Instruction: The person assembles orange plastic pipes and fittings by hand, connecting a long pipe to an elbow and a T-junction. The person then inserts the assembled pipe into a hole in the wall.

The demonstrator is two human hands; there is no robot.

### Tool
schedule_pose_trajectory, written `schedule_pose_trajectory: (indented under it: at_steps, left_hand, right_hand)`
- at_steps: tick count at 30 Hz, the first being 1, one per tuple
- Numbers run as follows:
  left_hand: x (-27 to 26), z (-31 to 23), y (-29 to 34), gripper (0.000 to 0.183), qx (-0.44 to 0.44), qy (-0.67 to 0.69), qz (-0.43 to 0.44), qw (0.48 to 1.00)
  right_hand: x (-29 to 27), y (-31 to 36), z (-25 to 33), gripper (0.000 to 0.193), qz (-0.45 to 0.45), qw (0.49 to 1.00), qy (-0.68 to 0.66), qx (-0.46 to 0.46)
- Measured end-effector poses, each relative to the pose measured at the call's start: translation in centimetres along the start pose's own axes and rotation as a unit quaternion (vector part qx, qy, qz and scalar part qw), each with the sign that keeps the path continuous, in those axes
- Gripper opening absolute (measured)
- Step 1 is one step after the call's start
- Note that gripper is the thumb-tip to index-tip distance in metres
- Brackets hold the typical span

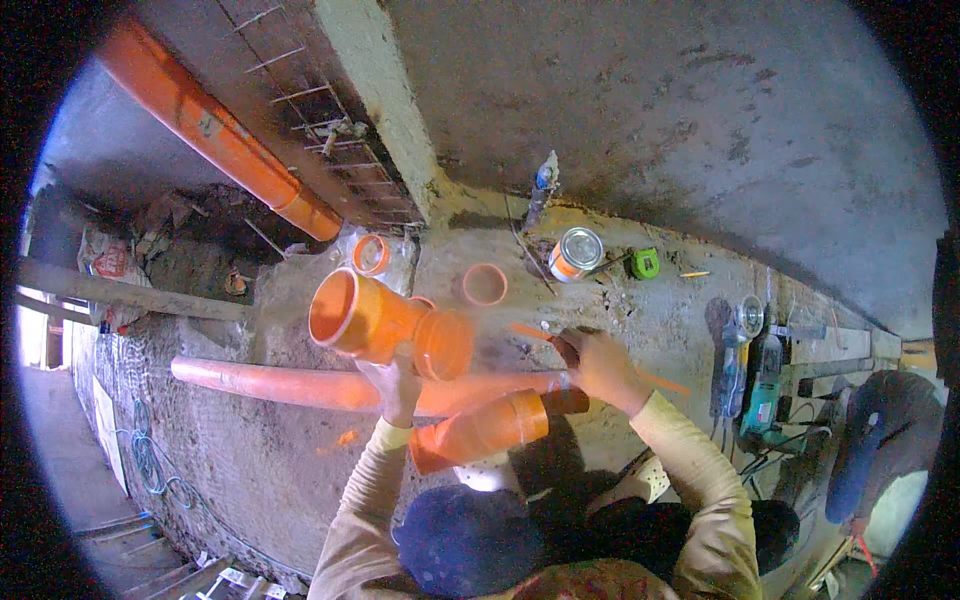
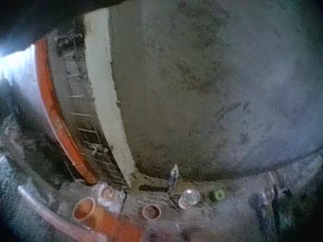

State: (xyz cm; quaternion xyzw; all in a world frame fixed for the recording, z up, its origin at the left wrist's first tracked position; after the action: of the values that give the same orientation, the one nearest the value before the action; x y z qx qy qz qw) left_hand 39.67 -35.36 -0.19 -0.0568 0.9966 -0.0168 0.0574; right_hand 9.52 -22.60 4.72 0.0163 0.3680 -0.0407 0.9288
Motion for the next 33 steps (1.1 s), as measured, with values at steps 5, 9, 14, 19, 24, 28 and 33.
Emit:
schedule_pose_trajectory:
  at_steps: [5,9,14,19,24,28,33]
  left_hand:
    - [3.0,-0.7,-1.3,0.073,-0.026,0.172,0.021,0.984]
    - [0.4,-0.7,-1.5,0.078,0.048,0.038,-0.063,0.996]
    - [0.0,-1.8,0.4,0.076,0.249,-0.178,-0.149,0.94]
    - [2.1,-4.9,1.0,0.074,0.288,-0.158,0.071,0.942]
    - [-0.7,-3.6,-0.6,0.074,0.443,-0.324,0.144,0.824]
    - [-2.3,-2.1,-3.5,0.065,0.118,-0.112,-0.01,0.987]
    - [-3.4,-1.6,-5.3,0.047,-0.023,0.08,-0.025,0.996]
  right_hand:
    - [4.4,-2.8,-7.3,0.023,0.171,0.975,0.134,0.042]
    - [6.5,-4.8,0.2,0.043,0.064,0.981,0.134,-0.122]
    - [6.7,-3.6,8.1,0.059,0.044,0.954,-0.026,-0.295]
    - [4.4,-2.5,10.0,0.044,0.074,0.952,0.073,-0.287]
    - [2.7,-0.3,2.2,0.025,0.149,0.97,0.165,-0.099]
    - [1.9,0.2,1.9,0.024,0.14,0.974,0.141,-0.111]
    - [2.7,-2.4,6.5,0.025,0.027,0.989,-0.063,-0.134]
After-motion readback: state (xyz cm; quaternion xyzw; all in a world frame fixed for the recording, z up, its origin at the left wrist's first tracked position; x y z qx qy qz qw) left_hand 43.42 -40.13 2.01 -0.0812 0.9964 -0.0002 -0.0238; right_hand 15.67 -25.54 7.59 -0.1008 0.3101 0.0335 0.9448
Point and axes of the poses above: each hand's wrist, its own y-axis away from the middle knuckle, its own x-axis out of the palm, z = x × y, the point moved 5 cm from there along -y, towards the middle knuckle, and after that the axes turned 14 degrees about -y, right-handed, at the moved point
